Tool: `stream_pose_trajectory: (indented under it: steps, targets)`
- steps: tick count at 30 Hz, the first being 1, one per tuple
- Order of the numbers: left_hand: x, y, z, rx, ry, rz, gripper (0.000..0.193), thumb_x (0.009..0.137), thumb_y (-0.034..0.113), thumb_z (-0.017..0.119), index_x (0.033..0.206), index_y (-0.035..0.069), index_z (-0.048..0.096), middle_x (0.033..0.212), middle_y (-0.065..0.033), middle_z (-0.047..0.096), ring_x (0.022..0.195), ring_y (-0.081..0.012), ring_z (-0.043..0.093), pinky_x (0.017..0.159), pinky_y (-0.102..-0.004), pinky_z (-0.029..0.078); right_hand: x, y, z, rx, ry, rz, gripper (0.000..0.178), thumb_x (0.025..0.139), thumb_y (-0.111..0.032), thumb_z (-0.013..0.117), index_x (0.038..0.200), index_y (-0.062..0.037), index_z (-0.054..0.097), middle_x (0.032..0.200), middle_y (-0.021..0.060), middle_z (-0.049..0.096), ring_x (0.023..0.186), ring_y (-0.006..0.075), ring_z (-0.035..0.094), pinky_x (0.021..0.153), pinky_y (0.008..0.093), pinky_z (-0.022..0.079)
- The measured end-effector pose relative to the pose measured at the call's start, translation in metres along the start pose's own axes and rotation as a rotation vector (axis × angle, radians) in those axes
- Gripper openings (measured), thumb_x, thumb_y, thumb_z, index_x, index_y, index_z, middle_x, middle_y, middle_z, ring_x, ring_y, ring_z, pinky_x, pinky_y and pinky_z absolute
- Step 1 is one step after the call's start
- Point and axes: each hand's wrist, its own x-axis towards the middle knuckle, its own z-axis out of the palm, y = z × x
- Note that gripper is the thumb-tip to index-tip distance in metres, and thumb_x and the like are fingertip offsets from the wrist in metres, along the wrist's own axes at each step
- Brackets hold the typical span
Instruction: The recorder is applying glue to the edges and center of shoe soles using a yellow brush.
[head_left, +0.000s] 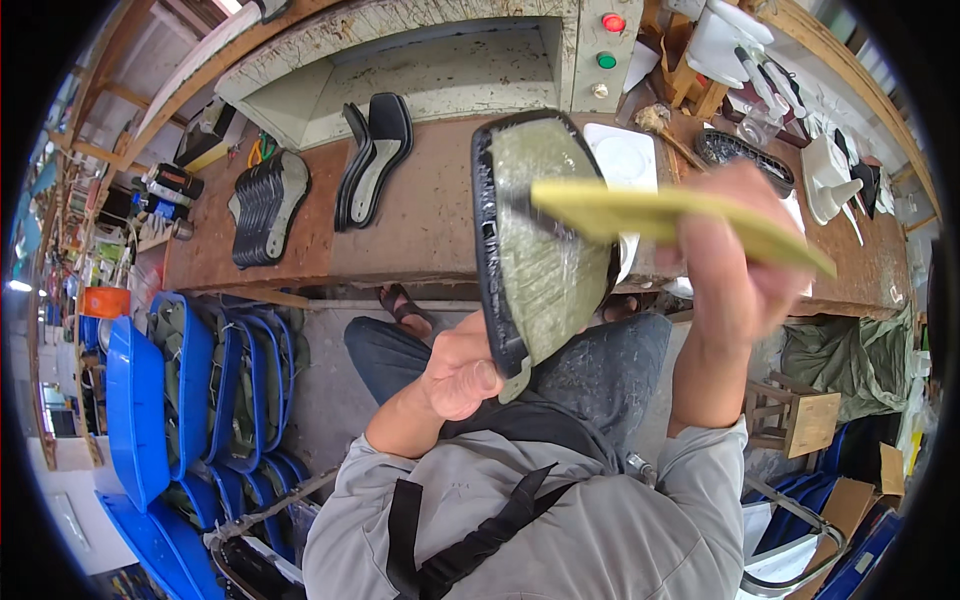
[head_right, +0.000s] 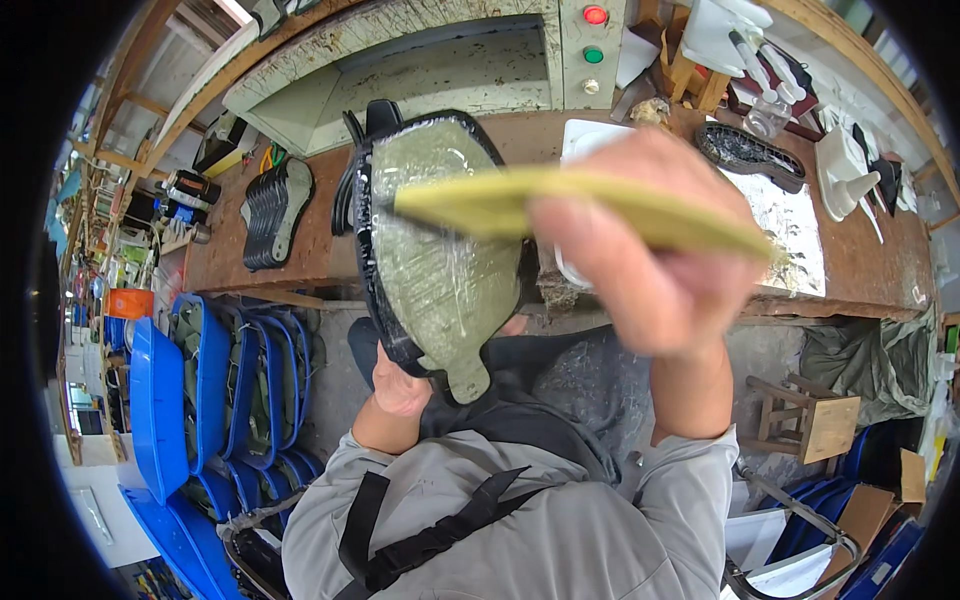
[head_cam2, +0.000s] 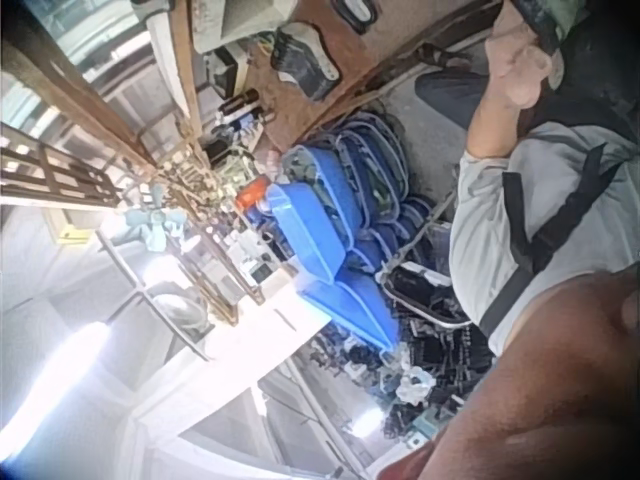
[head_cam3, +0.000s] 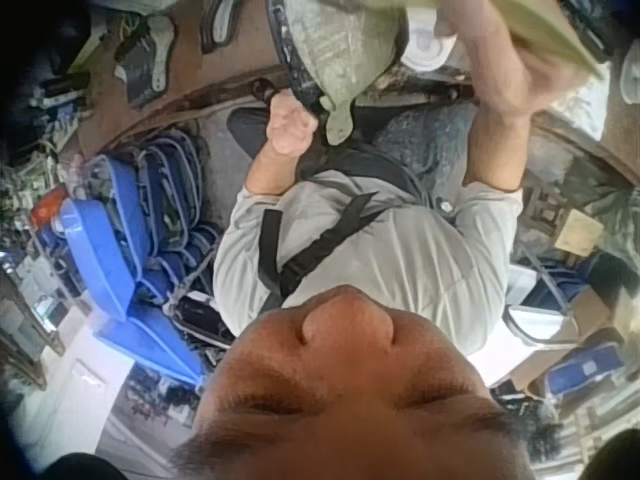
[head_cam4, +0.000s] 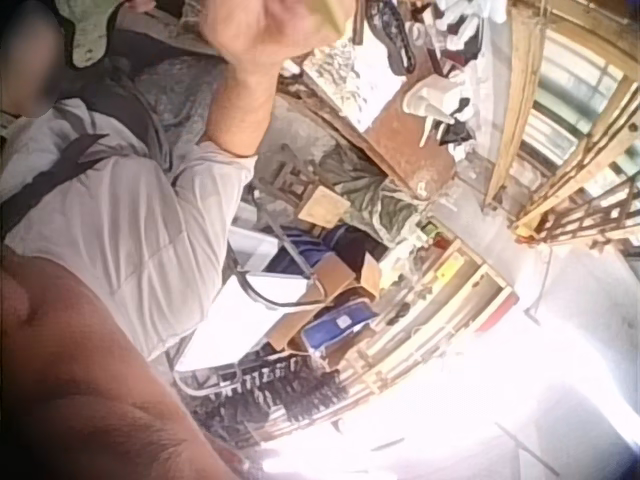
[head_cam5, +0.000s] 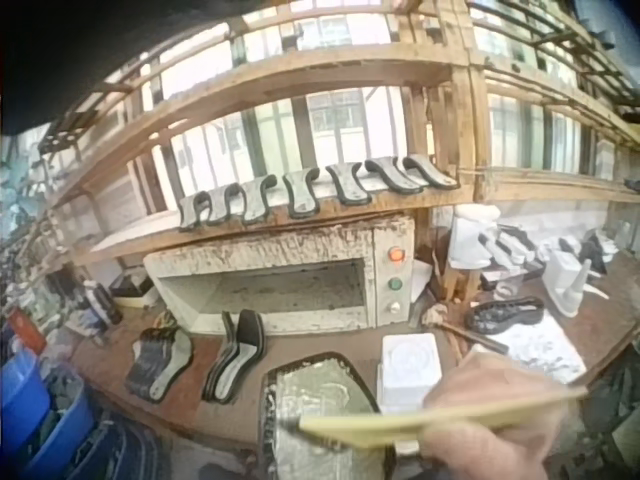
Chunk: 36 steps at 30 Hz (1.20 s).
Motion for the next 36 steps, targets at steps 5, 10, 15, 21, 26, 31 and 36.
stream_pose_trajectory:
  steps: [5, 10, 15, 21, 26, 31, 36]
  targets:
    - [0.003, 0.003, 0.009, -0.219, -0.023, 0.127, 0.045, 0.095, 0.032, 0.049, 0.089, -0.012, 0.059, 0.123, -0.0298, 0.052, 0.115, -0.0435, 0.051, 0.100, -0.0498, 0.034, -0.013, 0.001, 0.000, -0.060, 0.069, 0.198, 0.004, 0.079, -0.001, 0.066, 0.080, 0.0026, 0.067, 0.065, 0.0078, 0.062, 0.052, 0.0137, 0.054, 0.044, 0.0232, 0.040]
    - [-0.007, -0.012, 0.005, -0.100, -0.014, 0.104, 0.048, 0.093, 0.034, 0.050, 0.113, -0.009, 0.058, 0.128, -0.0277, 0.049, 0.121, -0.0408, 0.047, 0.103, -0.0491, 0.031, -0.075, -0.037, -0.007, 0.023, -0.078, 0.046, 0.009, 0.069, -0.002, 0.068, 0.077, 0.0024, 0.066, 0.071, 0.0110, 0.065, 0.061, 0.0208, 0.063, 0.055, 0.0299, 0.052]
    - [-0.008, -0.013, 0.019, -0.266, -0.161, 0.149, 0.046, 0.093, 0.031, 0.052, 0.119, -0.006, 0.057, 0.135, -0.0252, 0.044, 0.121, -0.0463, 0.044, 0.104, -0.0545, 0.029, -0.028, -0.035, -0.030, 0.000, 0.072, 0.330, 0.011, 0.076, -0.001, 0.067, 0.086, 0.0034, 0.068, 0.069, 0.0083, 0.063, 0.053, 0.0140, 0.053, 0.046, 0.0265, 0.039]
    - [-0.002, -0.012, 0.014, -0.194, -0.107, 0.051, 0.055, 0.095, 0.033, 0.045, 0.126, -0.013, 0.045, 0.129, -0.0268, 0.048, 0.121, -0.0388, 0.047, 0.106, -0.0484, 0.029, -0.046, -0.036, -0.050, -0.065, -0.131, 0.187, 0.008, 0.065, 0.001, 0.069, 0.072, 0.0035, 0.067, 0.069, 0.0124, 0.064, 0.060, 0.0214, 0.061, 0.055, 0.0288, 0.047]
    - [0.046, 0.032, -0.059, -0.261, 0.073, 0.224, 0.058, 0.096, 0.037, 0.041, 0.134, -0.006, 0.036, 0.131, -0.0230, 0.047, 0.120, -0.0337, 0.048, 0.105, -0.0471, 0.035, -0.089, 0.007, -0.073, 0.261, 0.381, 0.450, 0.012, 0.087, -0.006, 0.056, 0.085, 0.0053, 0.055, 0.066, 0.0074, 0.050, 0.040, 0.0092, 0.042, 0.035, 0.0214, 0.029]
    - [0.125, 0.150, -0.186, -0.325, 0.296, 0.412, 0.049, 0.100, 0.031, 0.033, 0.132, -0.005, 0.040, 0.129, -0.0212, 0.048, 0.119, -0.0306, 0.050, 0.103, -0.0406, 0.040, -0.058, 0.045, -0.037, 0.217, 0.313, 0.630, 0.018, 0.089, -0.012, 0.058, 0.079, 0.0031, 0.053, 0.061, 0.0072, 0.050, 0.042, 0.0094, 0.043, 0.037, 0.0217, 0.031]
    - [0.217, 0.243, -0.350, -0.182, 0.283, 0.459, 0.042, 0.099, 0.031, 0.036, 0.122, -0.002, 0.049, 0.110, -0.0144, 0.062, 0.096, -0.0231, 0.061, 0.086, -0.0353, 0.049, 0.015, 0.060, 0.014, 0.082, 0.222, 0.689, 0.016, 0.089, -0.009, 0.058, 0.077, 0.0019, 0.055, 0.063, 0.0053, 0.053, 0.046, 0.0095, 0.042, 0.042, 0.0218, 0.031]
